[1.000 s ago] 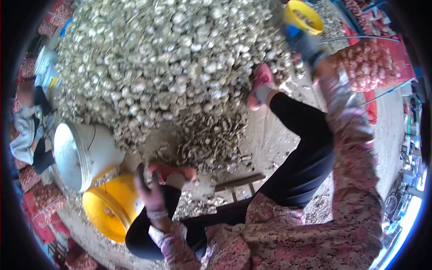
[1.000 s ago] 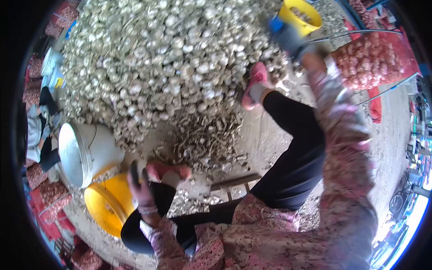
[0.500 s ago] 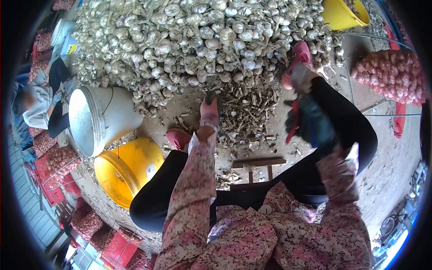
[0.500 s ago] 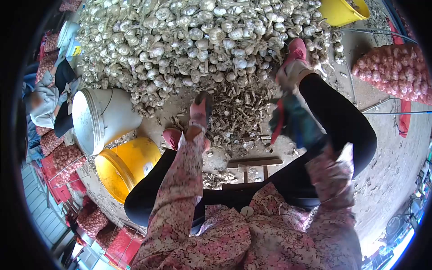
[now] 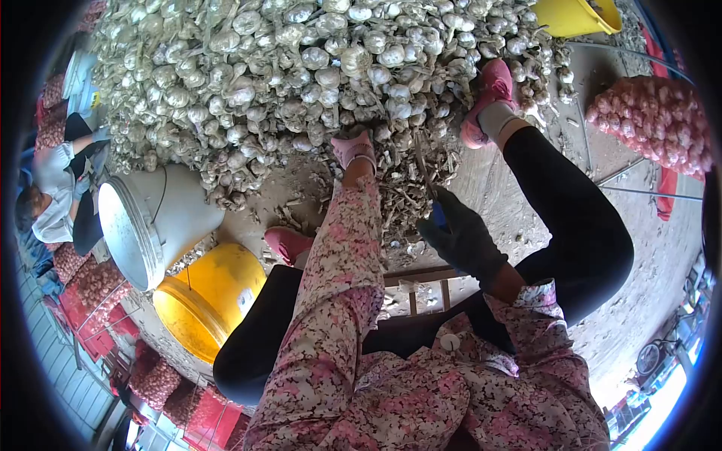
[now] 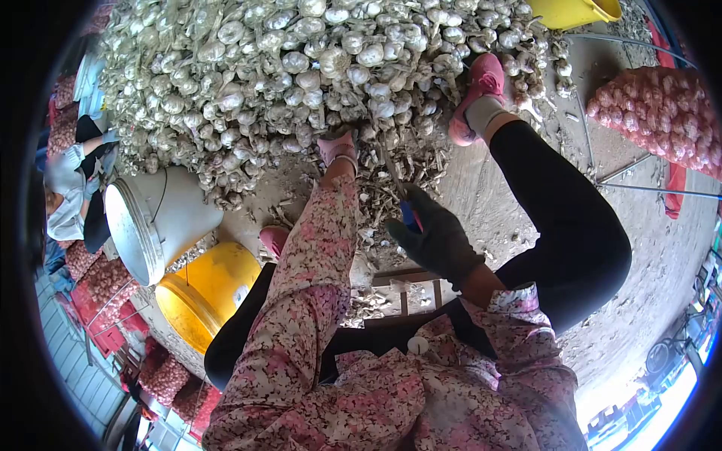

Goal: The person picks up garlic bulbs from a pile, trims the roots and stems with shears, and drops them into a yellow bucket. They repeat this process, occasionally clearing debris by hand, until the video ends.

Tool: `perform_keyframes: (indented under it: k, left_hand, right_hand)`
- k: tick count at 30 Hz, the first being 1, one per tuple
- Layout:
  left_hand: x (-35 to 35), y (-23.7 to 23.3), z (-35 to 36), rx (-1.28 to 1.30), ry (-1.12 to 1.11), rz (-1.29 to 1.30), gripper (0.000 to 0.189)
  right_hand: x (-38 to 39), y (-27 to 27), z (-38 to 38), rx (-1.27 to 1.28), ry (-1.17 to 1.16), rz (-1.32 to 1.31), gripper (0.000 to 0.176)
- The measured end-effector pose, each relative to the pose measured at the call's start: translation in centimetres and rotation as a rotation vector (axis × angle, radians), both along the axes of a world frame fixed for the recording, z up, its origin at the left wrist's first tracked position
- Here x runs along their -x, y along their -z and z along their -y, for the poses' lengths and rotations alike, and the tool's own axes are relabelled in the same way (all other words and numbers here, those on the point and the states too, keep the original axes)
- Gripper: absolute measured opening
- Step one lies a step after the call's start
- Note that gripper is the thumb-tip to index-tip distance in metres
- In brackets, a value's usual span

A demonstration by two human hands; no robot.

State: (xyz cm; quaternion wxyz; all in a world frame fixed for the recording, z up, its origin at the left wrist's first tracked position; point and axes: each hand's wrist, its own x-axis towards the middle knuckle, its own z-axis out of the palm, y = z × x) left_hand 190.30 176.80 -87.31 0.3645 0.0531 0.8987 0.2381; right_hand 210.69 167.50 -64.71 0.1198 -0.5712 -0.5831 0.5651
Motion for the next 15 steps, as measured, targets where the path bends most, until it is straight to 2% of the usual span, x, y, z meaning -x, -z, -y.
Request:
perform_keyframes:
  k: [1, 2, 3, 4, 5, 6, 7, 9, 10, 12, 14, 15]
  left_hand:
    - [0.5, 0.3, 0.7, -0.179, 0.011, 0.013, 0.076]
    - [1.8, 4.6, 1.7, -0.349, -0.161, 0.256, 0.078]
    - [2.6, 7.7, 3.6, -0.35, -0.157, 0.251, 0.078]
    - [3.5, 10.3, 5.4, -0.429, -0.049, 0.145, 0.069]
    - [4.1, 11.1, 6.6, -0.506, 0.058, 0.036, 0.061]
    - [1.8, -1.6, 7.1, -0.477, 0.129, 0.099, 0.063]
    - [1.7, -3.0, 8.5, -0.48, 0.124, 0.09, 0.063]
    - [1.6, -5.0, 11.2, -0.684, 0.216, 0.313, 0.046]
    - [1.0, -8.6, 12.1, -0.552, 0.318, 0.211, 0.034]
    - [0.9, -9.7, 13.9, -0.571, 0.364, 0.198, 0.033]
    - [0.4, -13.2, 15.4, -0.528, 0.49, 0.114, 0.034]
    - [0.2, -14.0, 16.2, -0.533, 0.484, 0.106, 0.034]
  right_hand:
    - [-0.1, 0.5, 0.1, -0.155, -0.05, 0.062, 0.053]
    - [-0.3, 1.8, 0.5, -0.158, -0.048, 0.056, 0.053]
    - [-0.7, 3.5, 1.1, -0.359, -0.083, 0.125, 0.057]
    - [-0.8, 4.3, 1.5, -0.559, -0.116, 0.193, 0.061]
    - [-0.8, 4.0, 1.4, -0.562, -0.116, 0.185, 0.061]
    - [-0.7, 3.5, 1.2, -0.502, -0.182, 0.274, 0.063]
    - [-0.5, 3.1, 1.1, -0.441, -0.249, 0.363, 0.066]
    - [0.0, 2.5, 1.5, -0.447, -0.288, 0.378, 0.067]
    - [0.5, 1.8, 1.8, -0.474, -0.361, 0.437, 0.067]
    - [0.8, 1.1, 2.8, -0.505, -0.457, 0.497, 0.072]
    - [1.1, 0.7, 3.7, -0.505, -0.49, 0.531, 0.074]
    - [1.1, 0.5, 4.2, -0.497, -0.518, 0.571, 0.076]
